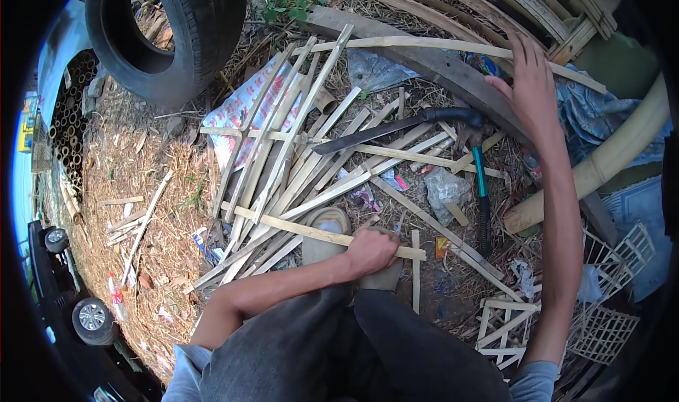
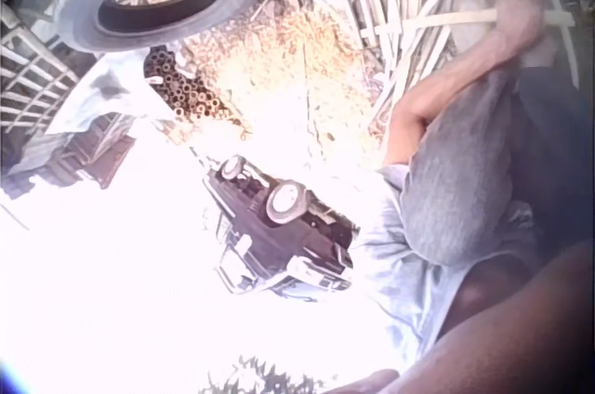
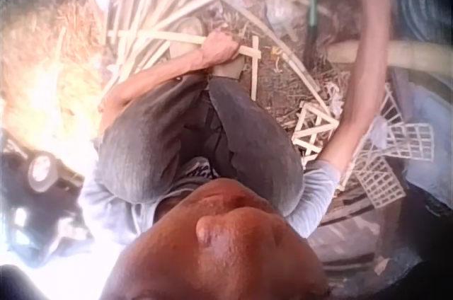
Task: The person constructs a lattice structure from bamboo strips by hand. They use a machete to shave and trim bamboo strips, then position them into a grid and secure the joints with a hammer.
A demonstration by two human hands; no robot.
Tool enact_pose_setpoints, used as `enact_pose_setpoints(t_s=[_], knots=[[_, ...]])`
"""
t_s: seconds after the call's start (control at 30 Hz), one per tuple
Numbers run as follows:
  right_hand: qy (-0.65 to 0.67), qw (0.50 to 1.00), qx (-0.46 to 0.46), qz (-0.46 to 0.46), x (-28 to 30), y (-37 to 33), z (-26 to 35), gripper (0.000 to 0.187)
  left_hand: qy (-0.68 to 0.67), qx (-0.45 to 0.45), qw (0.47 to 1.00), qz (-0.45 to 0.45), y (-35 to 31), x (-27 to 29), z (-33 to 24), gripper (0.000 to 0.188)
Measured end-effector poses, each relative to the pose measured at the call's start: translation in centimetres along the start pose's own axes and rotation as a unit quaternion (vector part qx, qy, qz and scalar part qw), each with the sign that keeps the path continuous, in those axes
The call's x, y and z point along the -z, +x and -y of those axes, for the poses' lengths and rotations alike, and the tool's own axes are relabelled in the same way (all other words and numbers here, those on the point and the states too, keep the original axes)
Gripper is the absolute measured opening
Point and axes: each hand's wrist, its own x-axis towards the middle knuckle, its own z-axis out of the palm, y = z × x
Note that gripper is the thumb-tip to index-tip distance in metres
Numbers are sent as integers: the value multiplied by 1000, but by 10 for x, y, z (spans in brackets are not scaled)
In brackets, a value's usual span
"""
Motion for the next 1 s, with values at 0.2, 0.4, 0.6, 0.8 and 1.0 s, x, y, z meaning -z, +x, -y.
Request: enact_pose_setpoints(t_s=[0.2, 0.4, 0.6, 0.8, 1.0], knots=[[42, 998, -42, 26, -51, -15, 12, 40, -69, -68, 994, 43, -25, -18, -10, 26], [99, 992, -81, 16, -42, -11, 57, 41, -82, -129, 976, 152, -30, -21, -30, 21], [121, 991, -44, 46, -92, -5, 43, 43, -73, -103, 986, 109, -11, -20, -27, 26], [219, 973, -77, -17, -45, -45, 53, 42, -185, -23, 977, 106, -20, 4, -5, 38], [244, 864, -435, 73, 20, -216, 36, 44, -187, -21, 982, -1, -40, 35, 44, 53]])
